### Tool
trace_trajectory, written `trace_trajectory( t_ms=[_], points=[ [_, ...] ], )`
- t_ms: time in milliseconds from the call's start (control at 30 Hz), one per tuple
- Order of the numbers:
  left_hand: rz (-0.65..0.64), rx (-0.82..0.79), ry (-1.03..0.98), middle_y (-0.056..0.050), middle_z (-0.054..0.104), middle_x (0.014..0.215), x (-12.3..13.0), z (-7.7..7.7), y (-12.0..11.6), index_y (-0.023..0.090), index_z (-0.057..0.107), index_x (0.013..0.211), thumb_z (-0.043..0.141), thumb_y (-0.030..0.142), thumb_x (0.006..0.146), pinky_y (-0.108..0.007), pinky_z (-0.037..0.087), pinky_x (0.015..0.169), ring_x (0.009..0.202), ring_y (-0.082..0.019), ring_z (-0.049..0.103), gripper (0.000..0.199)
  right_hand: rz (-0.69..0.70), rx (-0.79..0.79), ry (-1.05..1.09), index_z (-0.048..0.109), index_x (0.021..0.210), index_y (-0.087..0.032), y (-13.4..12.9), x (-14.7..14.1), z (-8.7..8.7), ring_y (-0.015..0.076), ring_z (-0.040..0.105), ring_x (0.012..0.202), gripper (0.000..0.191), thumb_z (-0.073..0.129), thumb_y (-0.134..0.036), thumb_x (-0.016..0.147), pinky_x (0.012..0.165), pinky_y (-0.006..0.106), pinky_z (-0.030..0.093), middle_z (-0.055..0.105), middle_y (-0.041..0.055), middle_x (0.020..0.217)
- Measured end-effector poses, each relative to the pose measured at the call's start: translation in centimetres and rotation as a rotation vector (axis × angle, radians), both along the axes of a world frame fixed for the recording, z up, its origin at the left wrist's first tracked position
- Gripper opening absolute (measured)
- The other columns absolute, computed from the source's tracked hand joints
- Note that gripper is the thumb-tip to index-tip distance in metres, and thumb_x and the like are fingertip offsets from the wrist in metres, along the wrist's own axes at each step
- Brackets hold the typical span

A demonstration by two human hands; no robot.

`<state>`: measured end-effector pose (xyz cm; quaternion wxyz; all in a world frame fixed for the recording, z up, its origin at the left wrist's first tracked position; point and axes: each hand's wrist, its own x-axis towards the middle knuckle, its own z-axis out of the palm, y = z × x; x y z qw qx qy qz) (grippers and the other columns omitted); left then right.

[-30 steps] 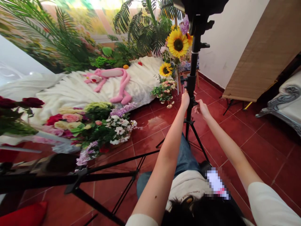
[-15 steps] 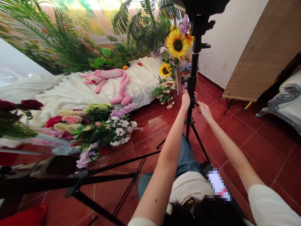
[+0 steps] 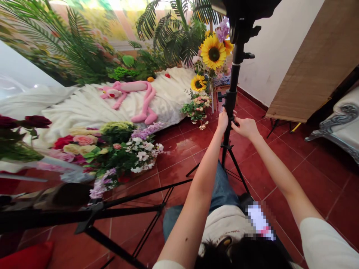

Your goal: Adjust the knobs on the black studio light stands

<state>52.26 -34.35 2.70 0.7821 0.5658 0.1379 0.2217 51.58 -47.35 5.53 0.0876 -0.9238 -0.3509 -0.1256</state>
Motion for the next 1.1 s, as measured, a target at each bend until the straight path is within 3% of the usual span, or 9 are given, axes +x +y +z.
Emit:
trace_trajectory(
  t_ms=[233, 333, 500, 667, 733, 833, 900, 1000, 1100],
  points=[
    [-0.017, 0.008, -0.063, -0.003, 0.063, 0.06, 0.2, -0.3, 0.1, 0.015, 0.066, 0.068, 0.04, 0.065, 0.094, -0.023, 0.05, 0.063, 0.059, -0.011, 0.062, 0.062, 0.032, -0.048, 0.024, 0.074, 0.093, -0.014, 0.2, 0.7, 0.7, 0.027, 0.07, 0.078, 0.039, 0.045, -0.039, 0.095, 0.066, 0.031, 0.039, 0.075, 0.0158, 0.083],
    [-0.018, 0.013, -0.055, -0.003, 0.062, 0.059, 0.3, -0.3, 0.1, 0.015, 0.065, 0.067, 0.04, 0.064, 0.094, -0.023, 0.049, 0.061, 0.057, -0.01, 0.06, 0.062, 0.127, 0.114, 0.188, 0.069, 0.076, -0.017, -0.2, 1.9, -0.1, 0.022, 0.066, 0.066, 0.038, 0.045, -0.04, 0.094, 0.062, 0.03, 0.04, 0.072, 0.0093, 0.068],
    [-0.003, 0.036, -0.057, -0.005, 0.067, 0.066, 0.6, -0.8, 0.1, 0.015, 0.068, 0.072, 0.042, 0.065, 0.093, -0.024, 0.051, 0.066, 0.065, -0.013, 0.065, 0.06, 0.238, 0.481, 0.687, 0.054, 0.062, -0.021, -0.5, 3.0, -1.9, 0.0141, 0.051, 0.038, 0.049, 0.041, -0.056, 0.093, 0.047, 0.027, 0.038, 0.059, 0.0008, 0.046],
    [0.027, 0.113, -0.085, -0.006, 0.075, 0.107, -1.5, -3.4, 0.7, 0.019, 0.07, 0.103, 0.052, 0.055, 0.092, -0.025, 0.051, 0.094, 0.104, -0.015, 0.067, 0.042, 0.249, 0.692, 0.772, 0.053, 0.059, -0.02, -0.2, 2.9, -3.2, 0.011, 0.048, 0.033, 0.057, 0.053, -0.073, 0.081, 0.037, 0.022, 0.034, 0.056, -0.0003, 0.042],
    [-0.022, 0.116, -0.021, -0.007, 0.073, 0.116, -4.3, -5.5, 1.8, 0.019, 0.069, 0.109, 0.056, 0.052, 0.09, -0.03, 0.049, 0.099, 0.11, -0.018, 0.066, 0.04, 0.239, 0.74, 0.785, 0.054, 0.059, -0.02, 0.0, 3.1, -3.8, 0.0099, 0.047, 0.032, 0.059, 0.056, -0.076, 0.077, 0.034, 0.021, 0.033, 0.056, 0.0, 0.042],
    [-0.224, 0.055, 0.248, -0.014, 0.076, 0.098, -10.8, -9.3, 4.8, 0.011, 0.071, 0.097, 0.056, 0.057, 0.087, -0.039, 0.053, 0.094, 0.09, -0.021, 0.071, 0.049, 0.216, 0.804, 0.779, 0.056, 0.057, -0.019, 0.3, 3.4, -4.5, 0.0084, 0.044, 0.029, 0.059, 0.059, -0.075, 0.075, 0.031, 0.02, 0.03, 0.055, 0.0, 0.041],
    [-0.261, 0.106, 0.428, -0.013, 0.076, 0.091, -16.4, -11.5, 7.4, 0.011, 0.071, 0.091, 0.062, 0.058, 0.084, -0.039, 0.053, 0.092, 0.088, -0.022, 0.071, 0.049, 0.205, 0.842, 0.747, 0.057, 0.056, -0.019, 0.4, 3.5, -4.8, 0.008, 0.042, 0.028, 0.058, 0.06, -0.073, 0.075, 0.03, 0.019, 0.028, 0.053, -0.0003, 0.04],
    [-0.124, 0.295, 0.719, -0.01, 0.076, 0.093, -25.3, -13.3, 11.4, 0.012, 0.072, 0.09, 0.068, 0.055, 0.081, -0.037, 0.054, 0.091, 0.098, -0.025, 0.068, 0.044, 0.189, 0.868, 0.703, 0.057, 0.055, -0.018, 0.5, 3.2, -4.8, 0.0082, 0.041, 0.028, 0.056, 0.062, -0.071, 0.074, 0.03, 0.02, 0.027, 0.052, -0.0004, 0.038],
    [0.118, 0.394, 0.933, -0.007, 0.068, 0.116, -33.5, -12.8, 14.7, 0.013, 0.067, 0.112, 0.063, 0.046, 0.089, -0.041, 0.056, 0.093, 0.108, -0.026, 0.064, 0.041, 0.147, 0.871, 0.656, 0.059, 0.056, -0.018, 0.5, 2.7, -4.5, 0.0093, 0.041, 0.028, 0.053, 0.063, -0.068, 0.073, 0.031, 0.021, 0.027, 0.051, 0.0002, 0.038]
  ],
)
